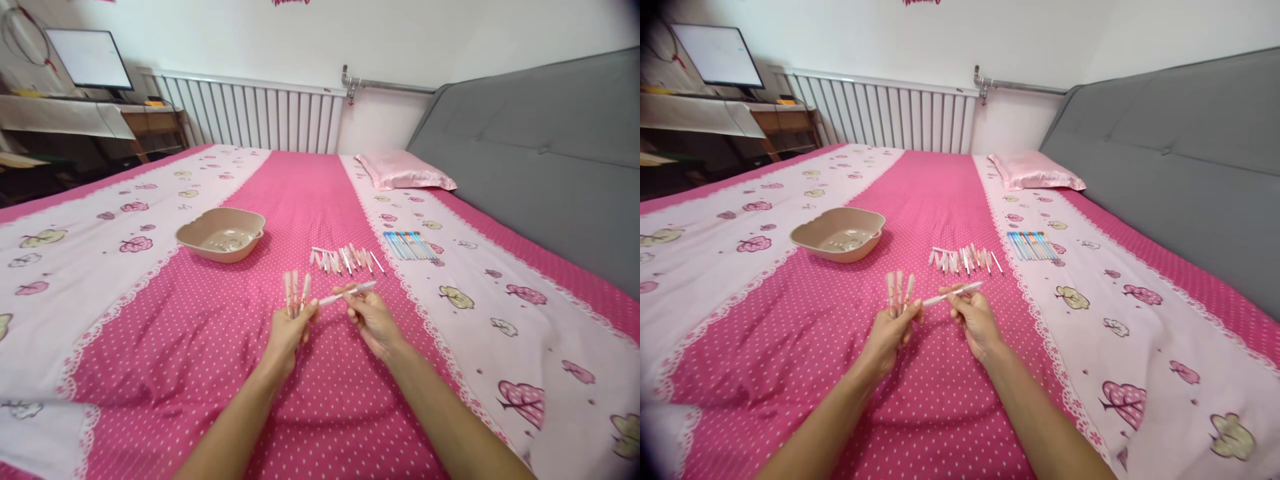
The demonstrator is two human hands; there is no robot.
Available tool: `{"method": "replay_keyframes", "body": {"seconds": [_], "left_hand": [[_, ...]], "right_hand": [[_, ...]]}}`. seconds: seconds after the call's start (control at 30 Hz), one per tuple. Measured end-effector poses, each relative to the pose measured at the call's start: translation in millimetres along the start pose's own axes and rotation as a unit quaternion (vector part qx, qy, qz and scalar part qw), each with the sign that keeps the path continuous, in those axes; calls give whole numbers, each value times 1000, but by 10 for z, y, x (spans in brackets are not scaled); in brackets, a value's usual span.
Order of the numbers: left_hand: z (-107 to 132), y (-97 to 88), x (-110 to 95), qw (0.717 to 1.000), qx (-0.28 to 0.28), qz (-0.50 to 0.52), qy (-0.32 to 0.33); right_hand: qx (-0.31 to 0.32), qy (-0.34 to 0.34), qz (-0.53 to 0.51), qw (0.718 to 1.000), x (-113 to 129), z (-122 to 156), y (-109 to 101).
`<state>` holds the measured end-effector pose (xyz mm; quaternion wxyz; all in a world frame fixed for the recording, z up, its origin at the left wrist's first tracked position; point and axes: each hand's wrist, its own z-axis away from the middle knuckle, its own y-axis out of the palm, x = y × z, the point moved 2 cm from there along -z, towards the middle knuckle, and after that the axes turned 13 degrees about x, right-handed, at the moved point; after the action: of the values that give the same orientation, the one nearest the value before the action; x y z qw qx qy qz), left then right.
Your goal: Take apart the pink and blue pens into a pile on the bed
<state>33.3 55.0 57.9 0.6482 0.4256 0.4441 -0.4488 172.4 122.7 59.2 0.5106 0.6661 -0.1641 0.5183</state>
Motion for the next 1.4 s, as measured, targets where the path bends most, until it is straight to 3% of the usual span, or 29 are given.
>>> {"method": "replay_keyframes", "body": {"seconds": [0.33,0.67,0.77,0.9,1.4], "left_hand": [[-24,4,-53,995,-28,4,92],[-47,-65,37,998,-57,-24,20],[-38,-66,-11,997,-74,8,39],[-34,-34,-60,996,-23,13,86],[-87,-92,68,998,-42,-15,54]], "right_hand": [[-24,6,-22,999,-27,-17,-31],[7,-5,-38,999,-23,-4,23],[-8,-11,-44,999,-15,-12,13],[-26,-8,-44,999,-27,-24,-7],[-11,-3,-47,999,-70,-19,-6]]}}
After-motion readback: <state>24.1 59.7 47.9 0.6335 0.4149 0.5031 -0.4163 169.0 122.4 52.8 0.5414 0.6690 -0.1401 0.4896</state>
